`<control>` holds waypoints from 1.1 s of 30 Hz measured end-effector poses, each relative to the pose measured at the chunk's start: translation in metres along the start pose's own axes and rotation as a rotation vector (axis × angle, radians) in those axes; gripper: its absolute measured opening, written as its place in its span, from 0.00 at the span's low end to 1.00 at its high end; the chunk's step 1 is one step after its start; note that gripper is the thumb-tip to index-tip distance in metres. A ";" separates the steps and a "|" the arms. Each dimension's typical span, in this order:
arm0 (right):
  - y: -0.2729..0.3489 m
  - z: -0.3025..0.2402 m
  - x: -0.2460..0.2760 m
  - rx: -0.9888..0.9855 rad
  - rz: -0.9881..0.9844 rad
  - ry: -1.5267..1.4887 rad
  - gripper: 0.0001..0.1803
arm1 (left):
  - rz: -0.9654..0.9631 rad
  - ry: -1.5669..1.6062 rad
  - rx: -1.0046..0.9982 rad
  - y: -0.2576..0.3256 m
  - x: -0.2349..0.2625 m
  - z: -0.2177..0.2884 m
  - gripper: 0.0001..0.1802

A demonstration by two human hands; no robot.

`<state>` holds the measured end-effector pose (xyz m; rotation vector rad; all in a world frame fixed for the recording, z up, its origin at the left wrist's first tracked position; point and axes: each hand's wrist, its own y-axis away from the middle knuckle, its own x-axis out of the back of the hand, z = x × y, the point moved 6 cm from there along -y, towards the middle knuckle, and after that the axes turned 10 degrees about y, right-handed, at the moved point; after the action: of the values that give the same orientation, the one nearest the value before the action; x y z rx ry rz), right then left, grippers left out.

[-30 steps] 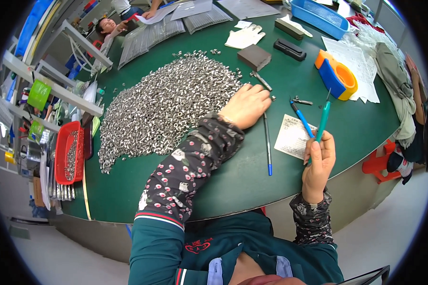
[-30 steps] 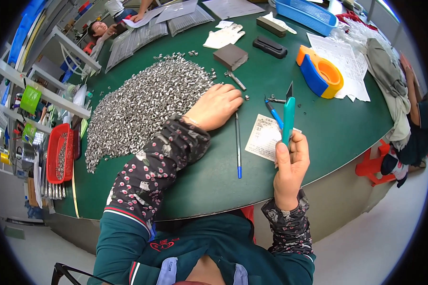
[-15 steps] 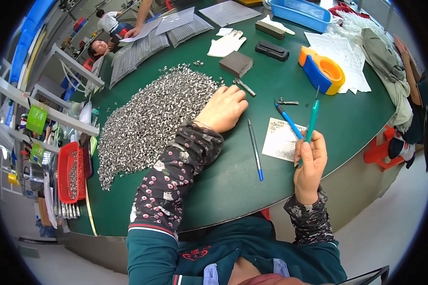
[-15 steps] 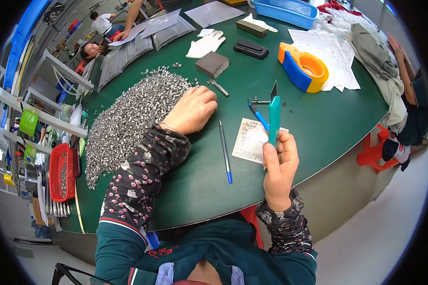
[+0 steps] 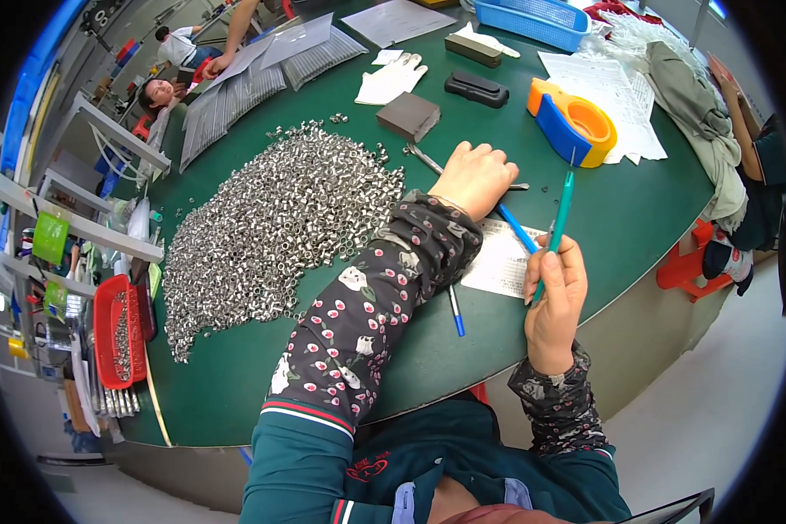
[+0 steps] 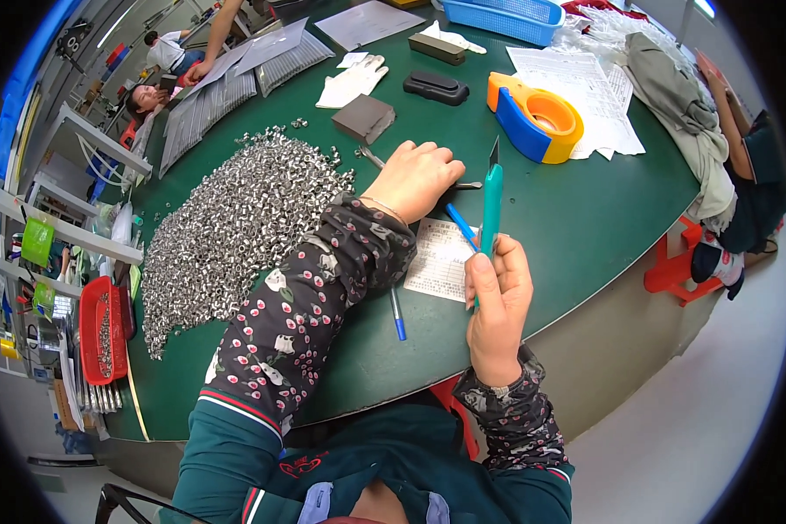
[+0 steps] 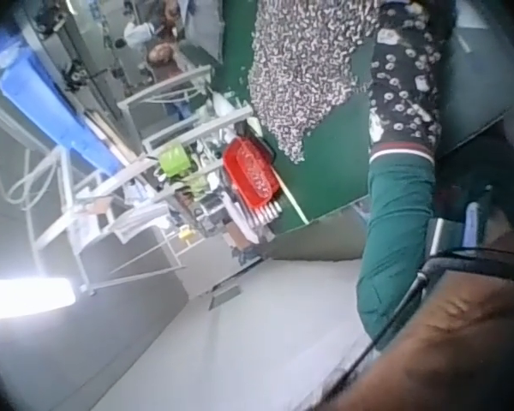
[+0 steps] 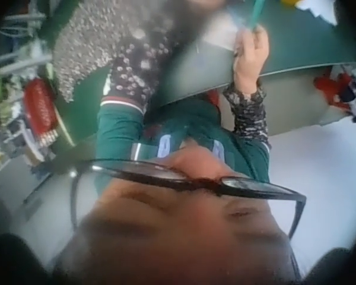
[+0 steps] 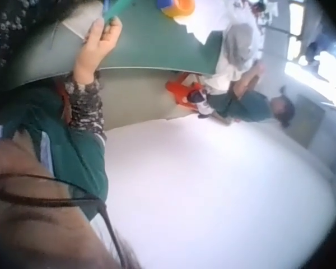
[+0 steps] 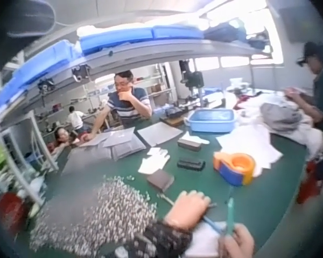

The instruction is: Inspecting and sorting small metal components on a factory workbench using a handheld tool.

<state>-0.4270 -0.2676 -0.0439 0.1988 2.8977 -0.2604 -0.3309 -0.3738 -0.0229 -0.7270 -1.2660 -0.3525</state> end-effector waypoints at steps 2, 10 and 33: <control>-0.001 0.002 -0.002 -0.012 -0.002 -0.010 0.13 | 0.012 -0.010 0.002 -0.002 -0.001 0.001 0.04; 0.001 0.000 -0.002 -0.010 0.032 0.050 0.12 | 0.162 0.050 0.030 0.007 0.029 -0.010 0.07; 0.003 -0.011 0.023 0.356 0.172 -0.329 0.11 | -0.049 0.105 -0.122 -0.041 -0.015 0.065 0.18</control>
<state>-0.4508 -0.2603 -0.0396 0.4187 2.4728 -0.7050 -0.4078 -0.3627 -0.0167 -0.7716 -1.1720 -0.5053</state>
